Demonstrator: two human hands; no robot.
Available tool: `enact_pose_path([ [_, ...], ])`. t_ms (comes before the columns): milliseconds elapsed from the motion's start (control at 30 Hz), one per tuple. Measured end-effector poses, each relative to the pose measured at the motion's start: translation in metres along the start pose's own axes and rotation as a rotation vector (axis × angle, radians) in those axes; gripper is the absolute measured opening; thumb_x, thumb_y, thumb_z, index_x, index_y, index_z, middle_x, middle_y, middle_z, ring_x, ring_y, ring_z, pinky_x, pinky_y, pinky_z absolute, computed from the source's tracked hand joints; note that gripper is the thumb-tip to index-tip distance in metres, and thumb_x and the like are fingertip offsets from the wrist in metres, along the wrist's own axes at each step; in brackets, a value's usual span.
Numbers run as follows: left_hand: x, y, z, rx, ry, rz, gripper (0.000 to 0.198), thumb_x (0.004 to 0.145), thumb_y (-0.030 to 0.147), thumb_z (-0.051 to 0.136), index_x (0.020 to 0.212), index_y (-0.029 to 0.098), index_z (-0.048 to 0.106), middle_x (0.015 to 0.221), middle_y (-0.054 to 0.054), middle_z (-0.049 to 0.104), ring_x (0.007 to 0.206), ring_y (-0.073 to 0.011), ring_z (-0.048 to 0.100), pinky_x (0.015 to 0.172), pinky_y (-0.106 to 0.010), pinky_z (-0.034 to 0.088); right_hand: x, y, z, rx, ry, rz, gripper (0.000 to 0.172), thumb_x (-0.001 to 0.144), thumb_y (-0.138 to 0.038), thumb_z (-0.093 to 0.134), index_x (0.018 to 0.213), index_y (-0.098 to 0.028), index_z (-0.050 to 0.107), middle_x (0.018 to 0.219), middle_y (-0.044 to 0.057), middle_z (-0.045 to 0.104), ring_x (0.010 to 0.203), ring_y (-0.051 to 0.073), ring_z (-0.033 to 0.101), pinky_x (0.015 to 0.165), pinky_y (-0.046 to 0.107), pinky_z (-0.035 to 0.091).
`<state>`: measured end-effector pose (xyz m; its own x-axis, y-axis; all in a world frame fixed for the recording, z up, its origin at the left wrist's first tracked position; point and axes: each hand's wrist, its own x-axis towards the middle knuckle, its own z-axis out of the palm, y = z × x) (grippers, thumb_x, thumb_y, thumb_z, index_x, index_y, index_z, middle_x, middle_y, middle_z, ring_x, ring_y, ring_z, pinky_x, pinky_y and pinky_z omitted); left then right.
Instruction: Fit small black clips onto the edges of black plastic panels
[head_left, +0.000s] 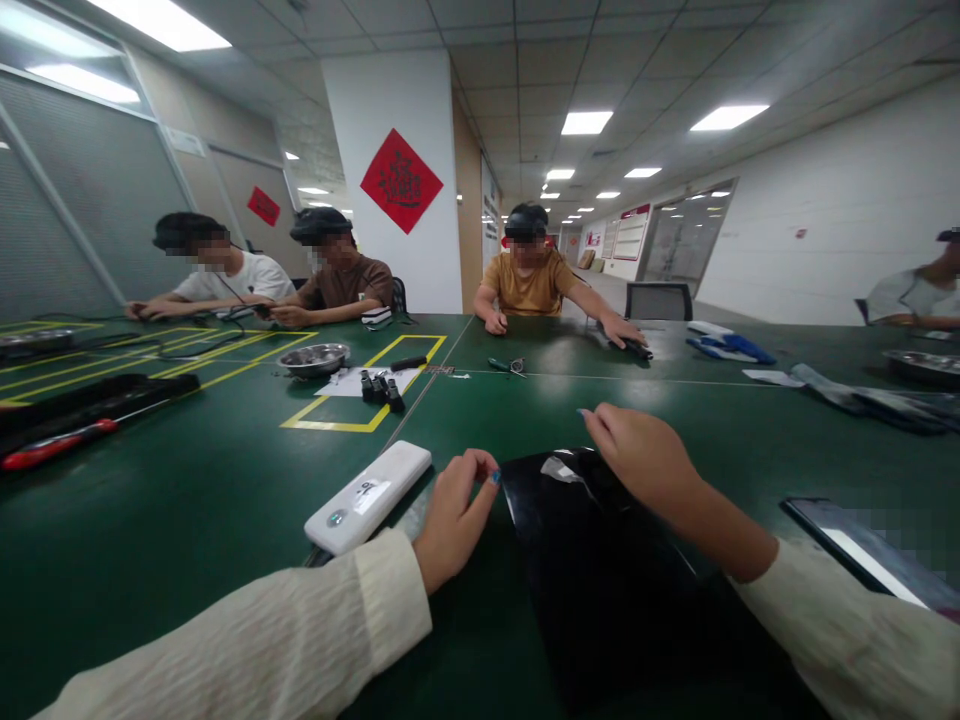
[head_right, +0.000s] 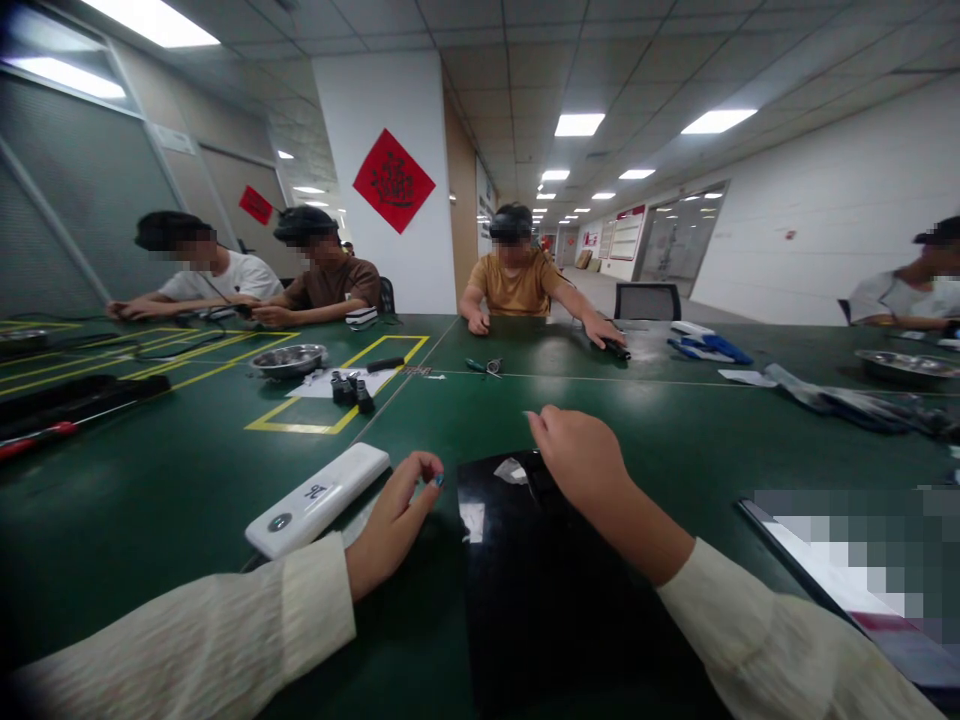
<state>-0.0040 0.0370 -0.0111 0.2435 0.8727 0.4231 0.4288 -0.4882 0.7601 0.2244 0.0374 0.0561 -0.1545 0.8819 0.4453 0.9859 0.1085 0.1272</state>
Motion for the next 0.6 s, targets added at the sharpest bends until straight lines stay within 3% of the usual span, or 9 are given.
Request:
enact_pose_path([
  [67,-0.009,0.01,-0.001,0.051,-0.129,0.096,0.019,0.091,0.03,0.035,0.088,0.021,0.051,0.085,-0.003,0.053,0.083,-0.0187,0.048,0.078,-0.032,0.038,-0.013,-0.019,-0.014,0.013,0.206,-0.136,0.041,0.095,-0.032,0.032,0.065,-0.018,0.057,0.057,0.004,0.062,0.053,0.017,0.054,0.053,0.03,0.025],
  [167,-0.022,0.024,-0.003,0.011,-0.29,0.21,0.03,0.094,0.028,0.025,0.081,0.02,0.052,0.08,-0.003,0.054,0.079,-0.0179,0.049,0.08,-0.032,0.038,-0.035,-0.048,-0.023,0.053,0.326,-0.329,0.038,0.093,-0.03,0.036,0.061,-0.02,0.053,0.055,0.001,0.058,0.055,0.016,0.051,0.058,0.031,0.025],
  [233,-0.03,0.031,-0.003,-0.023,-0.197,0.24,0.031,0.094,0.03,0.026,0.083,0.02,0.053,0.081,-0.004,0.054,0.079,-0.019,0.048,0.081,-0.033,0.038,-0.048,-0.063,-0.021,0.103,0.422,-0.451,0.035,0.093,-0.025,0.039,0.061,-0.02,0.052,0.054,0.0,0.056,0.054,0.016,0.049,0.059,0.031,0.024],
  [333,-0.04,0.039,-0.001,-0.093,-0.101,0.229,0.028,0.092,0.032,0.03,0.091,0.022,0.056,0.088,-0.006,0.058,0.085,-0.0219,0.049,0.085,-0.034,0.038,-0.058,-0.076,-0.014,0.151,0.425,-0.432,0.033,0.092,-0.018,0.038,0.061,-0.019,0.052,0.052,0.001,0.055,0.051,0.016,0.049,0.059,0.032,0.024],
  [500,-0.041,0.044,0.005,-0.189,-0.068,0.1,0.03,0.089,0.036,0.035,0.083,0.024,0.062,0.085,-0.007,0.061,0.088,-0.0248,0.051,0.091,-0.036,0.036,-0.061,-0.083,-0.005,0.177,0.383,-0.358,0.034,0.091,-0.014,0.035,0.063,-0.019,0.052,0.053,0.002,0.055,0.05,0.017,0.049,0.058,0.033,0.023],
  [600,-0.039,0.037,0.006,-0.302,-0.113,-0.012,0.03,0.086,0.039,0.04,0.085,0.024,0.066,0.089,-0.007,0.065,0.09,-0.0256,0.053,0.091,-0.035,0.04,-0.064,-0.087,0.0,0.198,0.403,-0.362,0.03,0.092,-0.014,0.035,0.068,-0.018,0.053,0.058,0.002,0.056,0.053,0.017,0.048,0.059,0.034,0.025],
])
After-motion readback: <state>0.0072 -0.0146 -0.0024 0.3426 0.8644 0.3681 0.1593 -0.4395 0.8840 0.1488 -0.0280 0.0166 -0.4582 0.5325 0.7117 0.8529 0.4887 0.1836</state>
